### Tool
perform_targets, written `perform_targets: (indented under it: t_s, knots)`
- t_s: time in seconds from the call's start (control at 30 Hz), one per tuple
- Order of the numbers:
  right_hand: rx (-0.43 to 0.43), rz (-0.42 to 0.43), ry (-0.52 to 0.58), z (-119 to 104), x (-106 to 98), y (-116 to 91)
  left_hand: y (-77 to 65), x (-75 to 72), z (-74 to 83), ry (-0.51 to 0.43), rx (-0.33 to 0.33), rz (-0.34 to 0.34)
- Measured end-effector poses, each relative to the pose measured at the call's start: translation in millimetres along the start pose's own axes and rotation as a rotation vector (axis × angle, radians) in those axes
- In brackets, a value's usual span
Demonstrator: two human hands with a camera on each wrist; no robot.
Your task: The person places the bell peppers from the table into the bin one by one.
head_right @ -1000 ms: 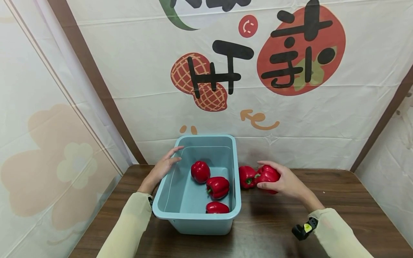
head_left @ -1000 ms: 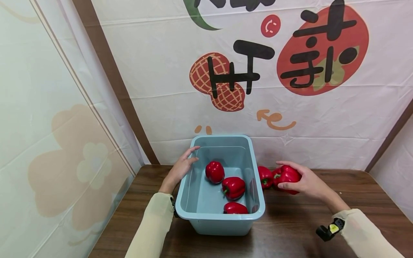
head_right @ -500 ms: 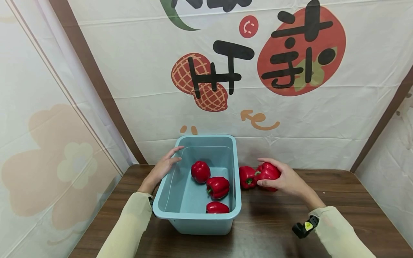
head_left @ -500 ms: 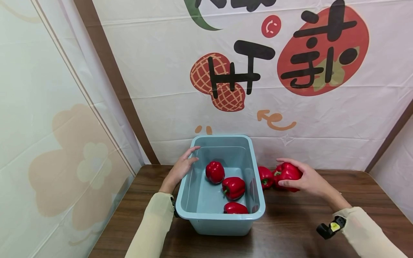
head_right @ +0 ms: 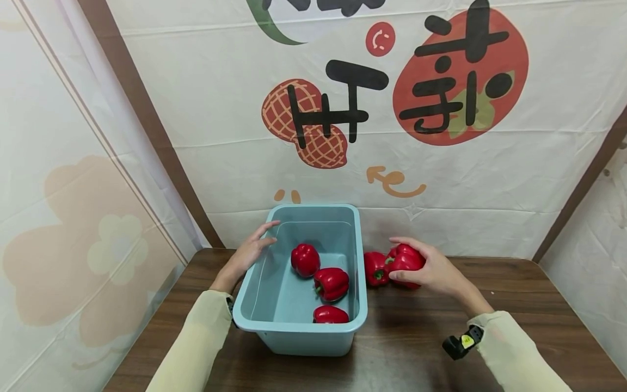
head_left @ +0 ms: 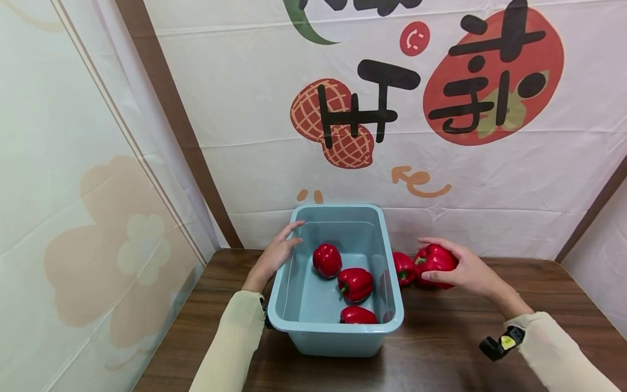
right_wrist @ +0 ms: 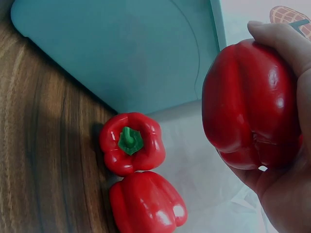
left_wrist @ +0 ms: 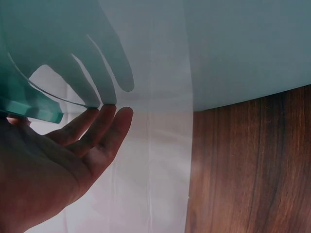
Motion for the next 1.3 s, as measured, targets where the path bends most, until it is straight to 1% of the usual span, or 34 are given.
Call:
perform_targets:
  t_s: [0.23, 0.33, 0.43, 0.67, 0.73, 0.83, 1.0, 1.07, 1.13, 1.17, 1.3]
  knots:
    - [-0.013, 0.005, 0.013, -3, -1, 2, -20.6, 6.2, 29.4, 0.01, -0.01, -0.016]
    - [-0.028, 0.005, 0.011, -5, -2, 3, -24.1, 7.7, 33.5, 0.011, -0.008, -0.015]
    - [-0.024, 0.01, 0.024, -6, -4, 3, -22.3, 6.7, 31.3, 0.008, 0.002, -0.012]
    - [-0.02, 0.021, 0.038, -7, -7, 4, 0.6, 0.3, 0.4, -0.001, -0.001, 0.011]
    - [-0.023, 0.023, 0.031, -8, -7, 5, 2.7, -0.3, -2.9, -0.003, -0.003, 0.014]
    - [-0.024, 0.025, 0.023, -9, -8, 5, -0.1, 0.4, 1.0, -0.011, -0.007, 0.014]
    - [-0.022, 0.023, 0.038, -12, -10, 6, -16.0, 5.2, 23.4, 0.0, -0.005, -0.005]
    - [-0.022, 0.022, 0.045, -14, -11, 6, -20.1, 6.4, 29.0, 0.011, -0.006, -0.009]
    - [-0.023, 0.023, 0.048, -16, -11, 6, -19.6, 6.2, 28.6, 0.015, -0.008, -0.009]
    - [-0.024, 0.024, 0.046, -17, -12, 6, -17.7, 5.7, 26.0, 0.015, -0.009, -0.007]
    - [-0.03, 0.035, 0.039, -21, -14, 7, -6.1, 1.9, 8.8, 0.009, -0.007, 0.006]
Point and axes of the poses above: each hand's wrist, its own y-axis towards the middle knuckle, its own x-axis out of the palm, z = x × y, the point moved 4 cm from there along y, towards the middle knuckle, and after that the axes turned 12 degrees about -z, right-handed, at the moved point
